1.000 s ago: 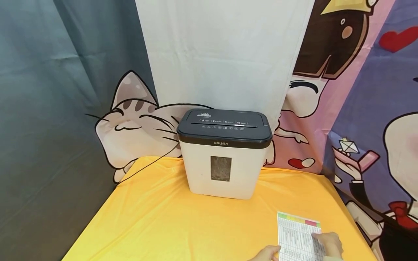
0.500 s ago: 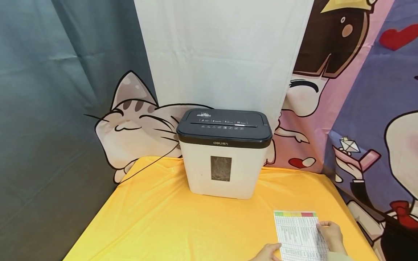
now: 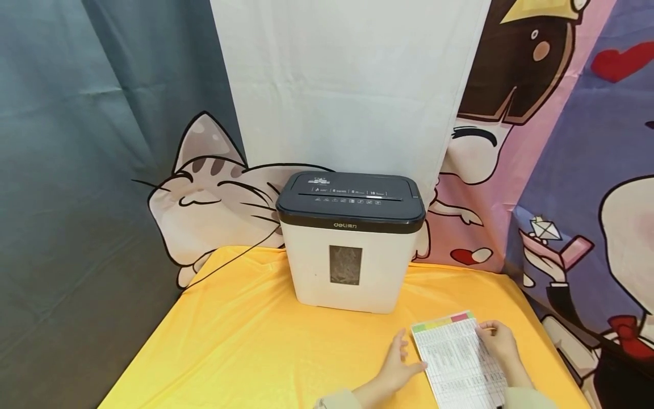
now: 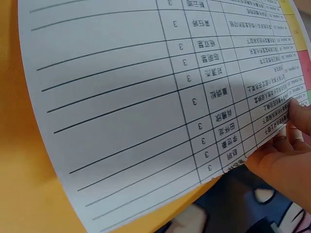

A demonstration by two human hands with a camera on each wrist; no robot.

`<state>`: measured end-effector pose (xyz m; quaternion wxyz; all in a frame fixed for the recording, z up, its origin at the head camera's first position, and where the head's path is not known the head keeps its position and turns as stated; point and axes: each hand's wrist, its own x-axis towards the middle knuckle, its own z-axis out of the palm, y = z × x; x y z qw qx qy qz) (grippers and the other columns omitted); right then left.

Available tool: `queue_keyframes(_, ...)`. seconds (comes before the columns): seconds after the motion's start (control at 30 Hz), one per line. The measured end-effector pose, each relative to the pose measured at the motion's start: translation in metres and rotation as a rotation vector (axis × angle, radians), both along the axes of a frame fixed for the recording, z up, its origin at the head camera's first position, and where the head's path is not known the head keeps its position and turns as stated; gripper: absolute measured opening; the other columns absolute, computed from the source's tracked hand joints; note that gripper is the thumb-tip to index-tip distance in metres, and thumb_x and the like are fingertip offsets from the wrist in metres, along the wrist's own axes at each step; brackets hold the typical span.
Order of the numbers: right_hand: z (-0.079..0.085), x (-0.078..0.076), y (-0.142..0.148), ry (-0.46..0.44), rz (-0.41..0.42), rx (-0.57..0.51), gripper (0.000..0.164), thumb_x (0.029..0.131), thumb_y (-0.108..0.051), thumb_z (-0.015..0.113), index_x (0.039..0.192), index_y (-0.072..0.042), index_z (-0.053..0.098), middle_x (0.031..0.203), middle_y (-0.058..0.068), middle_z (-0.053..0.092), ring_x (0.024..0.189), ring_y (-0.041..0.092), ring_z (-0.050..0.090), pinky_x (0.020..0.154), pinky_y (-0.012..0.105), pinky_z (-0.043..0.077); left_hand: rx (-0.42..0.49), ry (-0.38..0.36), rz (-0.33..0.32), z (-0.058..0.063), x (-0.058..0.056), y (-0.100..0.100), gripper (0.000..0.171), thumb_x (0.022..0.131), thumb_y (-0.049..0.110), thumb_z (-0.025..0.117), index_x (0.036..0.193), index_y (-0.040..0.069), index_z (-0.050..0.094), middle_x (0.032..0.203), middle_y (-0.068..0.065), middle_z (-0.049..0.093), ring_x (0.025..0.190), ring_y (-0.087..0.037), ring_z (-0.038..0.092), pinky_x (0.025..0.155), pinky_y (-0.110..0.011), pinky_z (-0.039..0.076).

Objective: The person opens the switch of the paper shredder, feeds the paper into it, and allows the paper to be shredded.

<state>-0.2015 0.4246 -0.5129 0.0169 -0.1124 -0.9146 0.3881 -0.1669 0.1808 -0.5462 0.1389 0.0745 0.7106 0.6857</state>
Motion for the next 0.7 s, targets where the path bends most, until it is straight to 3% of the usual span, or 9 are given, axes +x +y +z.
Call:
queue_keyframes(0.1,0.007,-0.006,-0.020,0.081,0.050,0.026,0.024,0.086,-0.012,0.053,0.090,0.012,0.053,0.073,0.007,0.058,0.060,-0.004,0.042,0.055,0.017,0.039,-0.046,0.079,0.098,0.005,-0.015,-0.007,0.081,0.071,0.021,0.072,0.136,0.017,0.024,0.130,-0.004,0.035,0.118,-0.029,0.036,0.097,-0.047,0.034)
queue_keyframes(0.23,0.020,-0.013,-0.043,0.181,0.109,0.075,0.016,0.084,-0.009,0.056,0.085,0.007,0.055,0.067,0.003,0.052,0.058,-0.002,0.038,0.053,0.018,0.035,-0.136,0.165,0.136,0.011,-0.033,-0.019,0.087,0.068,0.030,0.075,0.137,0.016,0.024,0.134,0.000,0.034,0.125,-0.025,0.033,0.102,-0.042,0.029)
queue_keyframes(0.37,0.037,-0.017,-0.066,0.239,0.175,0.114,0.013,0.084,-0.009,0.057,0.084,0.004,0.054,0.069,0.003,0.051,0.060,-0.001,0.037,0.054,0.017,0.033,-0.208,0.259,0.126,0.016,-0.049,-0.032,0.088,0.065,0.029,0.077,0.136,0.012,0.028,0.134,-0.006,0.037,0.122,-0.027,0.038,0.099,-0.037,0.034)
queue_keyframes(0.5,0.050,-0.020,-0.092,0.286,0.243,0.118,0.007,0.083,-0.006,0.058,0.082,0.001,0.054,0.071,0.003,0.053,0.062,-0.001,0.039,0.056,0.016,0.035,-0.300,0.301,0.060,0.019,-0.062,-0.047,0.082,0.065,0.030,0.077,0.133,0.012,0.035,0.126,-0.008,0.046,0.113,-0.026,0.047,0.090,-0.029,0.042)
queue_keyframes(0.6,0.056,-0.022,-0.111,0.332,0.294,0.110,0.005,0.081,-0.002,0.060,0.080,-0.001,0.055,0.071,0.002,0.054,0.063,0.000,0.041,0.056,0.016,0.038,-0.343,0.322,0.008,0.020,-0.068,-0.056,0.076,0.064,0.031,0.078,0.128,0.011,0.043,0.117,-0.006,0.054,0.104,-0.019,0.054,0.084,-0.023,0.044)
queue_keyframes(0.7,0.061,-0.022,-0.128,0.356,0.349,0.102,0.006,0.079,-0.001,0.061,0.078,-0.003,0.055,0.071,0.001,0.053,0.063,0.001,0.042,0.056,0.016,0.039,-0.337,0.329,-0.004,0.019,-0.073,-0.063,0.066,0.063,0.027,0.079,0.120,0.008,0.052,0.105,-0.002,0.061,0.092,-0.010,0.058,0.078,-0.019,0.045)
